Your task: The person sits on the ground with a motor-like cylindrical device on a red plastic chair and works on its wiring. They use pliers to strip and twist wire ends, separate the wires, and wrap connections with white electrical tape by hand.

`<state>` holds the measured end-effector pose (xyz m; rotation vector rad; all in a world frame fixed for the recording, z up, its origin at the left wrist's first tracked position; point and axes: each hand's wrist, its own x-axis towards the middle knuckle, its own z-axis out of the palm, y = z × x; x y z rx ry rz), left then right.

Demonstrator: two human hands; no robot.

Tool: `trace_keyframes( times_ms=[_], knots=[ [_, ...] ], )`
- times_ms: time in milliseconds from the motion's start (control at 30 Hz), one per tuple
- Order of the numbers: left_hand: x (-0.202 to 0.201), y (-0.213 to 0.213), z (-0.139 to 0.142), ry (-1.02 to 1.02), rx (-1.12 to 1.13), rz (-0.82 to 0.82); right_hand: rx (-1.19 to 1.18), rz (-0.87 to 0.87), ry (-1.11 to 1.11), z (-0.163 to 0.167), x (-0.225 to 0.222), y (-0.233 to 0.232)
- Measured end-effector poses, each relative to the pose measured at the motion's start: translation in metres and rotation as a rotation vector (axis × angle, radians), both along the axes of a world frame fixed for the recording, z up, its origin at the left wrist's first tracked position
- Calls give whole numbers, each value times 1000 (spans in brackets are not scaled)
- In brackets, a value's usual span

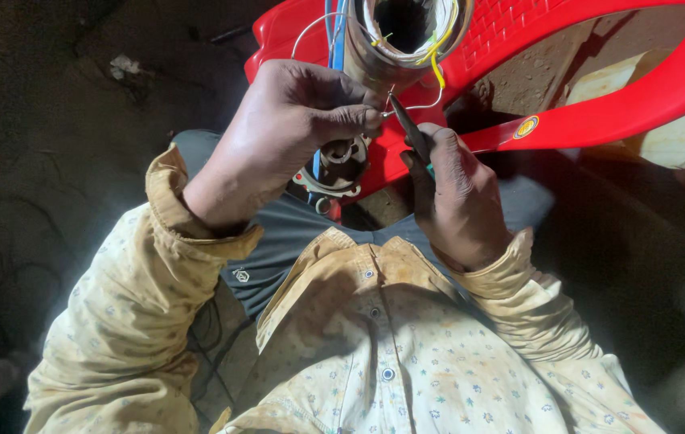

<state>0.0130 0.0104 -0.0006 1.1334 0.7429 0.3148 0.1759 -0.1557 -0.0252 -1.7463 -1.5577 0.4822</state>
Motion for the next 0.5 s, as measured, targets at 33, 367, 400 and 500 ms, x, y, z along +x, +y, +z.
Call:
trace_keyframes(
  times_ms=[33,367,400,500],
  knots=[
    [1,-2,-1,-9,-37,39,4,2,3,0,0,0],
    [1,-33,-9,-323,184,267,-60,-6,167,6,-5,6],
    [2,-33,-10,-347,236,265,-87,-22,203,6,-5,6],
    [3,-32,-12,-311,177,266,-129,-45,238,9,-6,6]
  ],
)
